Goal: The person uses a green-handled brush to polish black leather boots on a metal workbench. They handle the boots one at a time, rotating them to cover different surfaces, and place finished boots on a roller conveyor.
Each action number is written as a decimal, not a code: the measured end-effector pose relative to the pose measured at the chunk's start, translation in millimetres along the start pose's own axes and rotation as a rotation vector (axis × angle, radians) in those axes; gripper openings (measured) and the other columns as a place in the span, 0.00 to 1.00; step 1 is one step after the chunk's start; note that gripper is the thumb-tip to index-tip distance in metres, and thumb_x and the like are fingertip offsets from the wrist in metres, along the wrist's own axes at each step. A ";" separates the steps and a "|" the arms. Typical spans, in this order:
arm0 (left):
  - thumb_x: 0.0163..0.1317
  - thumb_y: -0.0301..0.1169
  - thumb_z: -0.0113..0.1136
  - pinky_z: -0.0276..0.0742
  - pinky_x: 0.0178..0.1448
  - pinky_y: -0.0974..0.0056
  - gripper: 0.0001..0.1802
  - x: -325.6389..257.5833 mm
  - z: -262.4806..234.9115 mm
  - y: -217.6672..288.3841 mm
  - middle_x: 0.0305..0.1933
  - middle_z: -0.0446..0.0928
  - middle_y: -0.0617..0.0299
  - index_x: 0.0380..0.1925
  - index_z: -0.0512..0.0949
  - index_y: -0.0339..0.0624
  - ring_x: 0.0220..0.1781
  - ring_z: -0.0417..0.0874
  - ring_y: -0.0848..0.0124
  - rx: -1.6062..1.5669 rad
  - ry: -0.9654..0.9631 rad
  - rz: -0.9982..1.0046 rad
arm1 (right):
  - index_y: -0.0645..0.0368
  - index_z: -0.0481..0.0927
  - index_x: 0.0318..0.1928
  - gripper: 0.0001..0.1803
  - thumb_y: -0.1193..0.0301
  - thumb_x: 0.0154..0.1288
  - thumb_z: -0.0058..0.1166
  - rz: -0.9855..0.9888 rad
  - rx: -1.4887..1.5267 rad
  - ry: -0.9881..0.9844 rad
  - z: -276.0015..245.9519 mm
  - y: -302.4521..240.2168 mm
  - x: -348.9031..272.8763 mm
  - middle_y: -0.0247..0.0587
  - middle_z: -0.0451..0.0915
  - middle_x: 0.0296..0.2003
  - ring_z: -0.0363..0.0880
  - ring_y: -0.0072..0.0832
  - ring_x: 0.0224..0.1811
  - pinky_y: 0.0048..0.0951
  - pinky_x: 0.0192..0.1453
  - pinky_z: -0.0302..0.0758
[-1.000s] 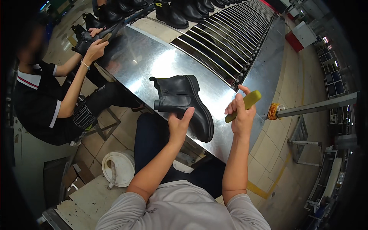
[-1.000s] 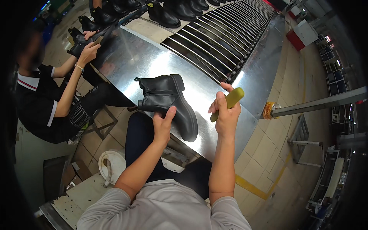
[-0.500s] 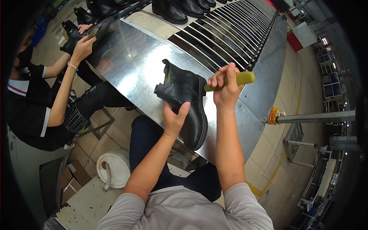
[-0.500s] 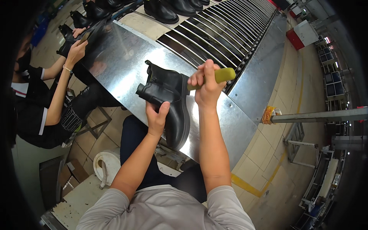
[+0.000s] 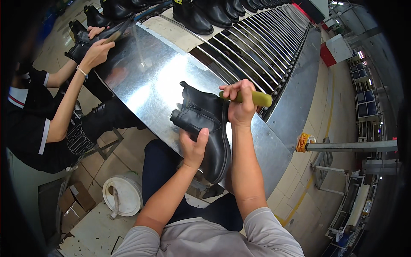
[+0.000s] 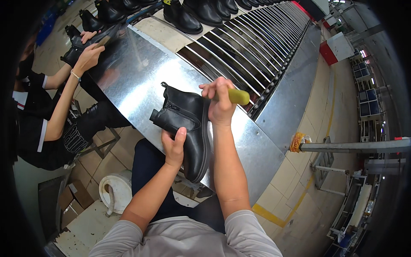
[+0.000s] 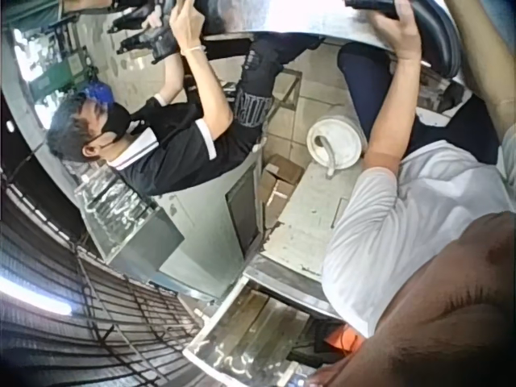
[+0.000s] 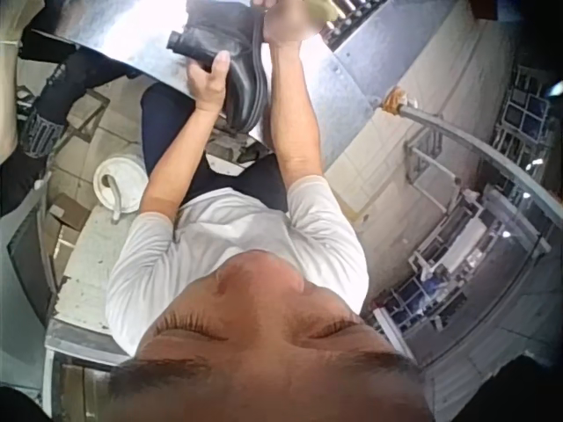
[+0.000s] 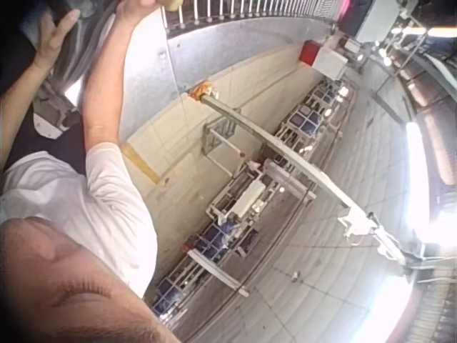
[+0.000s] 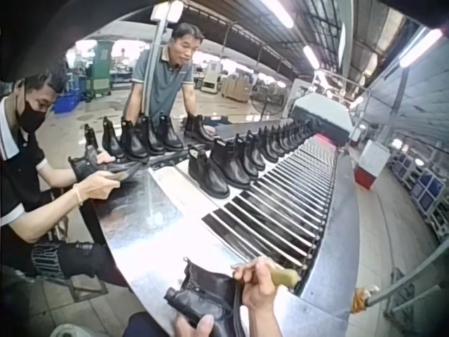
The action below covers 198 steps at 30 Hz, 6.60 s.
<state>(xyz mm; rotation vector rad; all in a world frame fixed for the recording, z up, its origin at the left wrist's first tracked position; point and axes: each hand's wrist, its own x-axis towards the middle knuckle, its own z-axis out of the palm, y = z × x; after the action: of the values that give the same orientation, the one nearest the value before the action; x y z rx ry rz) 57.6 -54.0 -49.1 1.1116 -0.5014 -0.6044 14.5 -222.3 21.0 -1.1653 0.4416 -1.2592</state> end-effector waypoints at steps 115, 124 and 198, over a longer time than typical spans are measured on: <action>0.65 0.37 0.67 0.77 0.57 0.61 0.23 -1.8 15.5 -0.4 0.46 0.81 0.57 0.53 0.76 0.31 0.47 0.81 0.67 0.006 0.022 0.209 | 0.70 0.79 0.35 0.11 0.73 0.71 0.62 -0.337 -0.269 -0.210 17.1 -111.4 -224.0 0.45 0.77 0.23 0.75 0.36 0.22 0.38 0.29 0.75; 0.65 0.30 0.68 0.76 0.55 0.66 0.18 17.4 -2.9 25.2 0.47 0.80 0.63 0.51 0.78 0.33 0.47 0.79 0.73 -0.082 -0.165 0.075 | 0.66 0.71 0.64 0.37 0.45 0.73 0.60 0.174 -0.400 -0.018 6.1 -131.5 -293.6 0.39 0.79 0.34 0.78 0.26 0.37 0.30 0.46 0.76; 0.67 0.41 0.65 0.64 0.76 0.40 0.19 -55.9 -139.6 72.7 0.61 0.84 0.46 0.53 0.80 0.44 0.69 0.80 0.46 0.683 -0.682 0.309 | 0.52 0.71 0.34 0.17 0.60 0.70 0.66 1.014 0.120 0.034 14.3 0.8 -101.6 0.25 0.64 0.16 0.60 0.15 0.12 0.22 0.15 0.57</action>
<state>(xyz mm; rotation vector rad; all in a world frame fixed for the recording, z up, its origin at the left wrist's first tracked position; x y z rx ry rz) 121.0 100.0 -36.6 1.4122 -1.5239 -0.5400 -6.0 -125.5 -6.0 -0.6441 0.8323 -0.4061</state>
